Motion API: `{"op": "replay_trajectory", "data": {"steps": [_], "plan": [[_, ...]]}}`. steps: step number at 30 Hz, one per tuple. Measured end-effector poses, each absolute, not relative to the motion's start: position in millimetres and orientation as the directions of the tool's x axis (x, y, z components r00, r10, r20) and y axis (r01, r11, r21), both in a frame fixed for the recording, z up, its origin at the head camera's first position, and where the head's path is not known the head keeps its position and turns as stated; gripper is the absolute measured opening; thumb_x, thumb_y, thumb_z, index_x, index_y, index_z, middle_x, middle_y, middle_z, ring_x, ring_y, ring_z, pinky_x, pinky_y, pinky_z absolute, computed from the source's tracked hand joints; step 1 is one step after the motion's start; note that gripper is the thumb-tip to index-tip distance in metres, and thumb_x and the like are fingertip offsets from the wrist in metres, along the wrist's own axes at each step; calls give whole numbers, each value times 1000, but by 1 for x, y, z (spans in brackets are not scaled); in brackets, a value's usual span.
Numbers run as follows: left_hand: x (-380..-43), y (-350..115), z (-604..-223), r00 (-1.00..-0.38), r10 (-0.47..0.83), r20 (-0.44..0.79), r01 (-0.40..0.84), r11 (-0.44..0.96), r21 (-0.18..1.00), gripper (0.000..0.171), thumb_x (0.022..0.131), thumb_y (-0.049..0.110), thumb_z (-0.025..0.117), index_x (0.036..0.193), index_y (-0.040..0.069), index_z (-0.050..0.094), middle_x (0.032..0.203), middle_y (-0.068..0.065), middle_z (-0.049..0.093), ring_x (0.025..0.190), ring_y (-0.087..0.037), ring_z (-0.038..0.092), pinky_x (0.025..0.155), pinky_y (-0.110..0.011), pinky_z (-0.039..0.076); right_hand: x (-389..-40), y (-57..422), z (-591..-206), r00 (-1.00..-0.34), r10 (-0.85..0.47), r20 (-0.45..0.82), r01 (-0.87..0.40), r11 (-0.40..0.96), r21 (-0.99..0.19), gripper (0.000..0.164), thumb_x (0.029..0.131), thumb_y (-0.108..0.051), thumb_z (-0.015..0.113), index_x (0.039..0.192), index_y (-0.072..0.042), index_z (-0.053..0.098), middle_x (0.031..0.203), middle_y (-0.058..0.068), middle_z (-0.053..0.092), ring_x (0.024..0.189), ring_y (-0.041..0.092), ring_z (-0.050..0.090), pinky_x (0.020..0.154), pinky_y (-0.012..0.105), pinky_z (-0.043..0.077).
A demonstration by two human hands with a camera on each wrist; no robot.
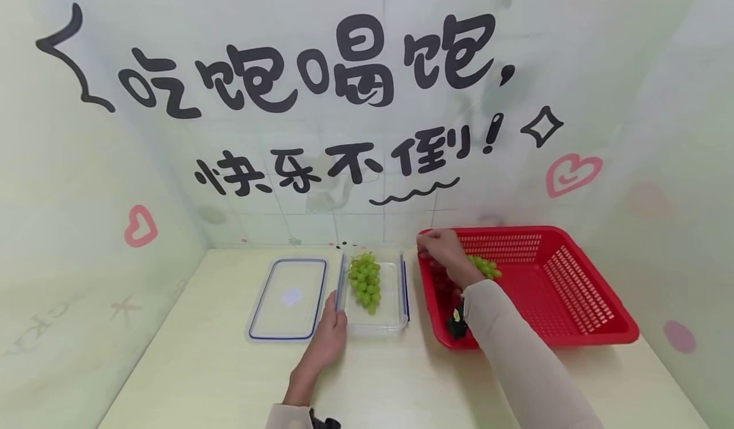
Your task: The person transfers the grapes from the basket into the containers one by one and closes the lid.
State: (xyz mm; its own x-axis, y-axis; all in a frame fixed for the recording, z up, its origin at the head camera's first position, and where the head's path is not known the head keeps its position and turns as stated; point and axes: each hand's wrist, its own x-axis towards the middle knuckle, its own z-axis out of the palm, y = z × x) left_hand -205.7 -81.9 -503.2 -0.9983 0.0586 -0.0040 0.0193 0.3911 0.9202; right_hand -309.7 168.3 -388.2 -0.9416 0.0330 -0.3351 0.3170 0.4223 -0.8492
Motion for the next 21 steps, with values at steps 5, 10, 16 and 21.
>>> {"op": "replay_trajectory", "data": {"steps": [5, 10, 16, 21], "plan": [[-206, -83, -504, -998, 59, -4, 20, 399, 917, 54, 105, 6, 29, 153, -11, 11, 153, -40, 21, 143, -51, 21, 117, -63, 21, -311, 180, -389, -951, 29, -308, 289, 441, -850, 41, 101, -28, 56, 133, -2, 55, 128, 21, 60, 105, 30, 63, 96, 41, 55], [-206, -84, -507, -998, 58, 1, 23, 382, 924, 54, 105, 7, 29, 153, -11, 11, 152, -40, 22, 143, -51, 21, 117, -63, 20, -311, 192, -390, -958, 48, -283, 269, 497, -825, 40, 101, -28, 55, 132, -3, 54, 129, 21, 58, 108, 33, 57, 97, 42, 53], [-202, -83, -509, -998, 44, 40, 53, 373, 926, 54, 103, 6, 30, 151, -14, 14, 148, -43, 25, 140, -55, 25, 112, -67, 23, -309, 207, -394, -962, 88, -260, 261, 587, -766, 41, 101, -29, 55, 131, -1, 57, 125, 21, 57, 102, 32, 54, 84, 35, 54], [-204, -81, -507, -998, 65, -2, 22, 368, 930, 55, 104, 7, 29, 153, -11, 11, 152, -39, 21, 143, -52, 20, 115, -65, 21, -307, 224, -395, -943, 116, -314, 315, 618, -720, 44, 99, -29, 58, 131, 1, 54, 124, 22, 57, 98, 30, 55, 80, 33, 55]]}}
